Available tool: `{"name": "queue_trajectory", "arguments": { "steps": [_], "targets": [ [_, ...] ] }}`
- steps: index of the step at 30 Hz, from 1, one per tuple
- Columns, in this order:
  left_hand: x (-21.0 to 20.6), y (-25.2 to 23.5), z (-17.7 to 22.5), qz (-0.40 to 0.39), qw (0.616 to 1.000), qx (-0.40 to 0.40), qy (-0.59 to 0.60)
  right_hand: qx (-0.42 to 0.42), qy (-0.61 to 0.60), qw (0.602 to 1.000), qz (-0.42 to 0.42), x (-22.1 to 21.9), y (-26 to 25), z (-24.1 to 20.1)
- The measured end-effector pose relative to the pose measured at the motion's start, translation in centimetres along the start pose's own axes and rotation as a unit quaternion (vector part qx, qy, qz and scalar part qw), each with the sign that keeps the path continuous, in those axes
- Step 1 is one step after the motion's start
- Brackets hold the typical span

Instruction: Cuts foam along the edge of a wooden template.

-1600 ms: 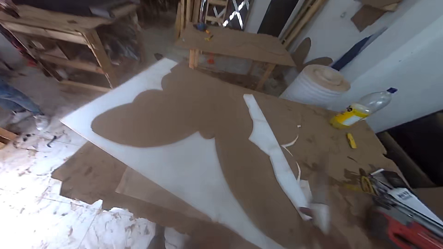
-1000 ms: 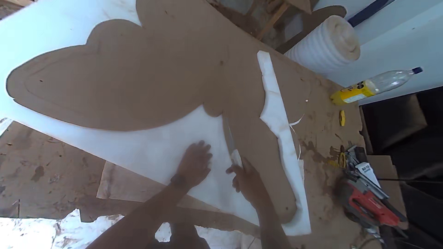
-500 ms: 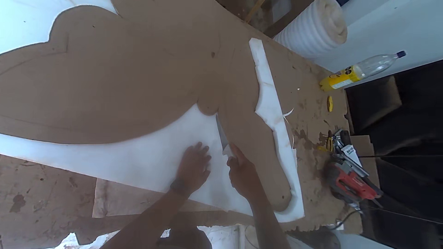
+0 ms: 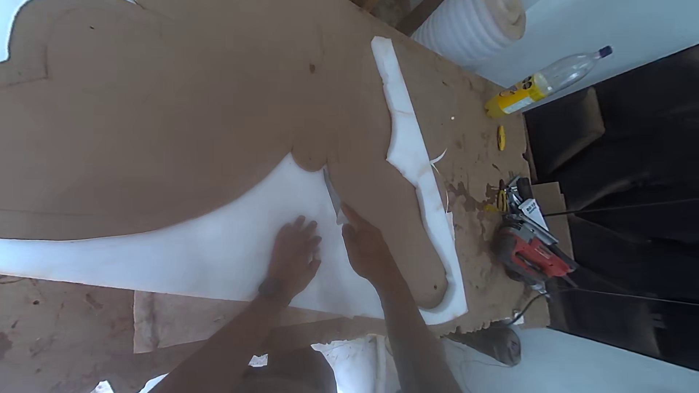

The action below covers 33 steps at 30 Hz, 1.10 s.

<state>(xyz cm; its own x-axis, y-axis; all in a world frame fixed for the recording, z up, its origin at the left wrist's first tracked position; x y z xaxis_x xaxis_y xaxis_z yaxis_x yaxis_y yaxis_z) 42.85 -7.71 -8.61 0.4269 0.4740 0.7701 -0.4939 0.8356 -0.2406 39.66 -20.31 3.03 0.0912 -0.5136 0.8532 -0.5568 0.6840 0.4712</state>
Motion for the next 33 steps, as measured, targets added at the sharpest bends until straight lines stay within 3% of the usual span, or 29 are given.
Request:
{"name": "queue_trajectory", "arguments": {
  "steps": [9, 24, 29, 33],
  "targets": [
    [0.6, -0.1, 0.4, 0.01, 1.0, -0.012, -0.016, 0.02, 0.009, 1.0, -0.01, -1.2, -0.2, 1.5],
    [0.5, -0.4, 0.3, 0.004, 0.998, 0.01, -0.065, 0.052, 0.055, 0.997, -0.031, -2.9, 2.4, 9.2],
    [0.6, -0.4, 0.9, 0.002, 0.996, 0.05, -0.072, 0.057, 0.065, 0.995, -0.057, -3.0, 3.3, 12.1],
    [-1.1, 1.4, 4.3, -0.005, 0.991, 0.103, -0.082, 0.074, 0.055, 0.993, -0.072, -3.1, 4.2, 14.8]
  ]
}}
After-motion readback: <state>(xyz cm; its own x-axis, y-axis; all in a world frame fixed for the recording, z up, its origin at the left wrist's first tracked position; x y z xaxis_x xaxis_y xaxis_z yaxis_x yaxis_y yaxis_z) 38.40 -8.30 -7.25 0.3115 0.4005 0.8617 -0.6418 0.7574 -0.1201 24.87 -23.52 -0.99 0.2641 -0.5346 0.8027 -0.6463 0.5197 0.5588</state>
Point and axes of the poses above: each hand's wrist, its own y-axis away from the middle knuckle, its own x-axis out of the back of the hand, z = x × y, the point moved 9 cm from there along -y, towards the middle knuckle, and after that the axes turned 9 degrees about -x, right-handed, at the moved point
